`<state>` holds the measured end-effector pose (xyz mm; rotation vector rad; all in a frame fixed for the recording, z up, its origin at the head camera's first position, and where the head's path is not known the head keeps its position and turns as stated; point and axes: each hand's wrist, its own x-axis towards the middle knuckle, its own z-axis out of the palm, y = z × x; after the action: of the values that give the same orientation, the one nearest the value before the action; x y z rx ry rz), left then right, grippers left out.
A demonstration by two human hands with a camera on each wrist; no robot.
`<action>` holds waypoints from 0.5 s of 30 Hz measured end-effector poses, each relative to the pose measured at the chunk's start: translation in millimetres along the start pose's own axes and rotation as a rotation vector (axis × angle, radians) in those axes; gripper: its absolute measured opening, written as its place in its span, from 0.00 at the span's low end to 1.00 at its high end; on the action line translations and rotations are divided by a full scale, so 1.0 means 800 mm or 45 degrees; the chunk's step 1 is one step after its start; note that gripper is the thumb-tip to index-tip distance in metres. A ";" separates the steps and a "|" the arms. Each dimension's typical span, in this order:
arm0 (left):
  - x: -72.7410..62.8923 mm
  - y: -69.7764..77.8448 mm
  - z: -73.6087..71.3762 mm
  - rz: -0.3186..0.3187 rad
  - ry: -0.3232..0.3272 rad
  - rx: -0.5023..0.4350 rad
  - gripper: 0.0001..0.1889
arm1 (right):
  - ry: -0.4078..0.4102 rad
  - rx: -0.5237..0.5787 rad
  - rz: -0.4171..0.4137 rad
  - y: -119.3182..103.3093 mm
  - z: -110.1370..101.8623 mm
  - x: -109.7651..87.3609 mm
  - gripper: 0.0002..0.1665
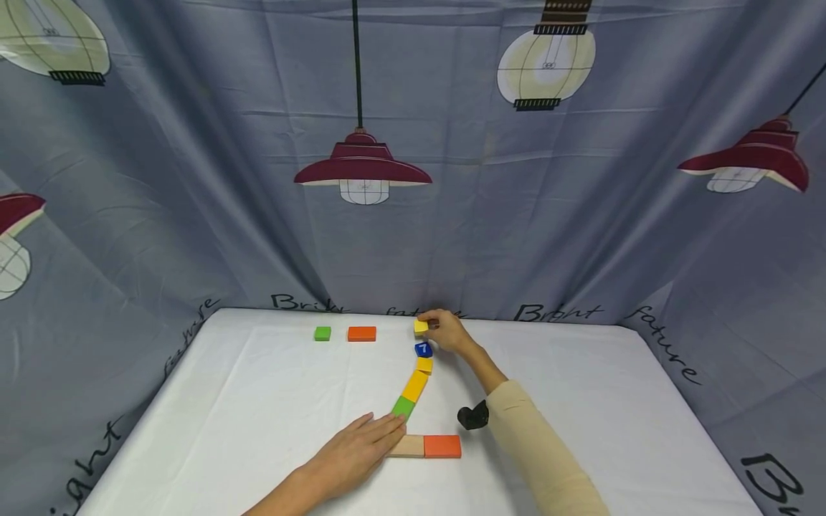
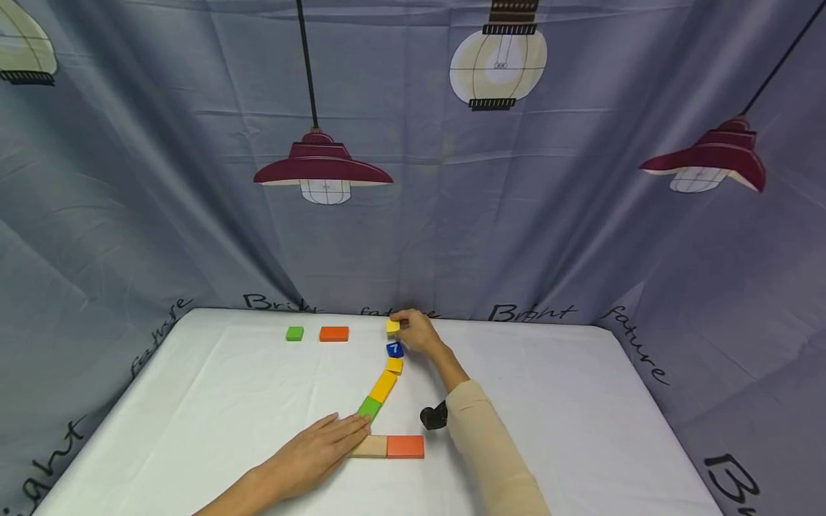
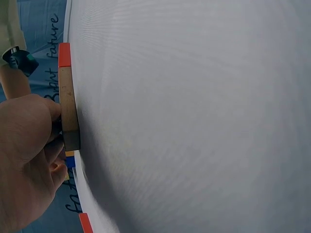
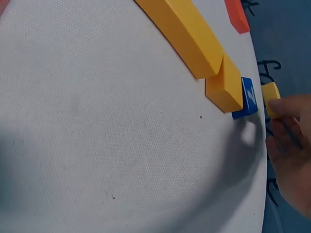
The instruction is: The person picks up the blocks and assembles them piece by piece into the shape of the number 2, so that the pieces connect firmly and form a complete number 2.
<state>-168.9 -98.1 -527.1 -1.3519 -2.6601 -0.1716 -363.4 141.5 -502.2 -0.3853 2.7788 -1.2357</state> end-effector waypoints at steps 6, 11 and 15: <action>-0.001 -0.001 0.001 0.019 0.033 0.004 0.22 | -0.001 -0.035 0.017 0.005 0.005 0.001 0.20; -0.001 -0.001 0.002 0.026 0.036 0.016 0.22 | -0.003 -0.021 0.013 0.007 0.008 0.001 0.20; 0.000 -0.002 0.002 0.012 0.018 0.028 0.22 | 0.000 -0.006 0.017 0.007 0.011 0.003 0.19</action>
<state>-169.8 -98.8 -528.5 -1.3516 -2.6355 -0.1496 -365.7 138.3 -512.0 -0.3663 2.7800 -1.2267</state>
